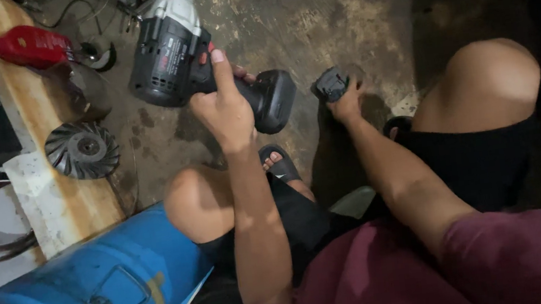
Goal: Cleaning a motorcycle engine component with a rag and using an impact wrench to work on it
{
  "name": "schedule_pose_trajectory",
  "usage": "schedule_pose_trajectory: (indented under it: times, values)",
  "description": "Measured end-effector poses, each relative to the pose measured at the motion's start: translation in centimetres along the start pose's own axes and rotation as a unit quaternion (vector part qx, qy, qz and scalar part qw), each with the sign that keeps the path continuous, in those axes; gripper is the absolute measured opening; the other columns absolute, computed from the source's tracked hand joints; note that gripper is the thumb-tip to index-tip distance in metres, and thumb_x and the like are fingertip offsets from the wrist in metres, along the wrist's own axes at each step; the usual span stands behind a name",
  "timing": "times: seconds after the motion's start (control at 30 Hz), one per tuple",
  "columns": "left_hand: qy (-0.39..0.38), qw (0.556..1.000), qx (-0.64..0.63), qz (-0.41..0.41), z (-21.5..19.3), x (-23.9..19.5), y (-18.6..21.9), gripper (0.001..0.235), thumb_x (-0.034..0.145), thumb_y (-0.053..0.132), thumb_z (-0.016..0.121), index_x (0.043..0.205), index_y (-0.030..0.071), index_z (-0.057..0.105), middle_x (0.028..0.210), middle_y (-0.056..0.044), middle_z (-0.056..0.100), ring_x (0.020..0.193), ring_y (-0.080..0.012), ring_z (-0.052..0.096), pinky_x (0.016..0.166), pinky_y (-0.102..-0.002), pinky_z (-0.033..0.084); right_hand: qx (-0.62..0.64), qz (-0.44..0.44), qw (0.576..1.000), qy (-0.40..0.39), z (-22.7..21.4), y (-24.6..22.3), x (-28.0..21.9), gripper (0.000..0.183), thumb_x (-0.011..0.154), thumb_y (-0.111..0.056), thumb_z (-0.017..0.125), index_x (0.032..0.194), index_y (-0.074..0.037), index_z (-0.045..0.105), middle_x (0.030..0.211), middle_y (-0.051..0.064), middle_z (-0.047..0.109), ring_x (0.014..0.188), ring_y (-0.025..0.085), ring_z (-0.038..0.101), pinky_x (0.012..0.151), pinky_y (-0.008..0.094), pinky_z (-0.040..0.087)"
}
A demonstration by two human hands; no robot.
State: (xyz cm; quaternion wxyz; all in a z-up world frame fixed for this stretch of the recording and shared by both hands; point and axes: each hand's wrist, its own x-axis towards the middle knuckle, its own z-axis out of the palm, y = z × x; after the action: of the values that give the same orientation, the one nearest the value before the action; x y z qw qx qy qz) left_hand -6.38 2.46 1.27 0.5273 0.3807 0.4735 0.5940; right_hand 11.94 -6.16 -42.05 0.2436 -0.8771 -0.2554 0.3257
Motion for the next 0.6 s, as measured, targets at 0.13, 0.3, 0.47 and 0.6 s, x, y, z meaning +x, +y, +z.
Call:
schedule_pose_trajectory:
  times: [0.13,0.3,0.47,0.6]
  values:
    - [0.016,0.997,0.073,-0.003,-0.3,-0.4,1.0,0.032,0.094,0.024,0.065,0.083,-0.005,0.070,0.064,-0.007,0.065,0.055,-0.0152,0.062,0.053,-0.029,0.056,0.080,-0.001,0.996,0.024,0.0,-0.7,-0.3,0.108,0.071,-0.015,0.090,0.156,-0.008,0.023,0.144,0.027,0.040,0.127,0.046,0.049,0.104,0.053,0.046]
    - [0.083,0.995,0.049,0.036,0.3,0.1,2.6,0.036,0.089,0.025,0.071,0.064,-0.001,0.071,0.055,-0.015,0.065,0.046,-0.0198,0.068,0.044,-0.031,0.056,0.141,0.059,0.987,0.059,-5.1,-7.5,-0.8,0.094,0.068,-0.051,0.097,0.143,-0.020,0.048,0.141,0.018,0.057,0.133,0.037,0.058,0.111,0.053,0.046]
    - [0.109,0.991,-0.063,0.045,-0.9,1.2,4.6,0.026,0.093,0.019,0.070,0.081,-0.004,0.068,0.060,-0.015,0.065,0.046,-0.0224,0.068,0.046,-0.034,0.058,0.477,-0.048,0.874,-0.086,-17.2,-22.9,-10.7,0.038,0.082,-0.030,0.082,0.105,-0.006,0.065,0.089,0.003,0.059,0.083,0.019,0.062,0.072,0.040,0.057]
    - [0.120,0.984,-0.122,0.055,-1.8,1.5,4.9,0.022,0.095,0.018,0.071,0.091,-0.003,0.065,0.061,-0.017,0.064,0.047,-0.0258,0.068,0.048,-0.037,0.060,0.571,-0.048,0.815,-0.093,-20.5,-25.4,-11.9,0.045,0.080,-0.030,0.086,0.110,-0.002,0.067,0.094,0.008,0.063,0.089,0.024,0.067,0.076,0.050,0.060]
